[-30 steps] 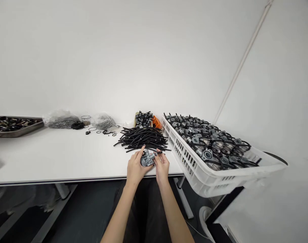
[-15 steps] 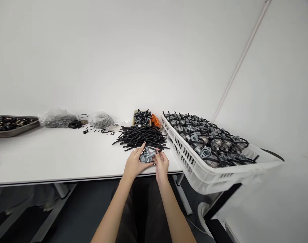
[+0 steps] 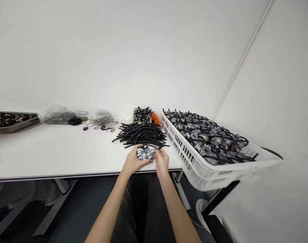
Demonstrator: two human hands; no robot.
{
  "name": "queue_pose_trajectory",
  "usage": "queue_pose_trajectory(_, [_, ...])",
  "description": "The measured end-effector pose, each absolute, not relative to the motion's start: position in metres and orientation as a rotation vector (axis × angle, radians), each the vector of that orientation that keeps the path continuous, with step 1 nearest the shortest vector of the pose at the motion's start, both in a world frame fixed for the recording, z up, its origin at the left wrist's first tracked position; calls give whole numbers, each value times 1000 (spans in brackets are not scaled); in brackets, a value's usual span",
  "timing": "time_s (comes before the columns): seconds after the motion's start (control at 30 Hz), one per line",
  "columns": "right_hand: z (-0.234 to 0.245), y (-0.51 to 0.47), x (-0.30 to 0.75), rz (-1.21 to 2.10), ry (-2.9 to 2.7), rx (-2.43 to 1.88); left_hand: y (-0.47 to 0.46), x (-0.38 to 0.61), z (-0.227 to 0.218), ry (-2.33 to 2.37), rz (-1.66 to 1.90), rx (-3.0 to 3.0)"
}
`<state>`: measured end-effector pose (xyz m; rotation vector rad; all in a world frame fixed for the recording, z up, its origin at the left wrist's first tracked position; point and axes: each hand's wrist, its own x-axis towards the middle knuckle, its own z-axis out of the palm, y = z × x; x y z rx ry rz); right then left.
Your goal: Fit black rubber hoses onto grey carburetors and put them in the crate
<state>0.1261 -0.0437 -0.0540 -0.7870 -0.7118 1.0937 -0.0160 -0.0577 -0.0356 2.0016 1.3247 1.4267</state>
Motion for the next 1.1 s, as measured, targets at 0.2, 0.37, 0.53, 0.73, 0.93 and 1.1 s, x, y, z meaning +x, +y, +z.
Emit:
queue_pose_trajectory(0.2, [-42, -40, 148, 1221, -888, -766, -56, -16, -36, 1292, 1492, 1990])
queue_pose_trajectory(0.37, [-43, -37, 163, 1284, -1019, -747, -54, -16, -38, 1276, 1501, 1994])
queue_pose_trajectory(0.53, [-50, -34, 165, 1265, -1064, -744, -54, -16, -40, 1271, 1500, 2012])
queue_pose_trajectory(0.73, [-51, -34, 165, 1227, -1089, -743, -54, -16, -40, 1253, 1489, 2039])
queue_pose_trajectory(0.93, [-51, -36, 166, 1202, -1115, -737, -55, -16, -40, 1255, 1486, 2047])
queue_pose_trajectory(1.1, [-52, -36, 165, 1166, -1142, -729, -55, -16, -40, 1257, 1489, 2052])
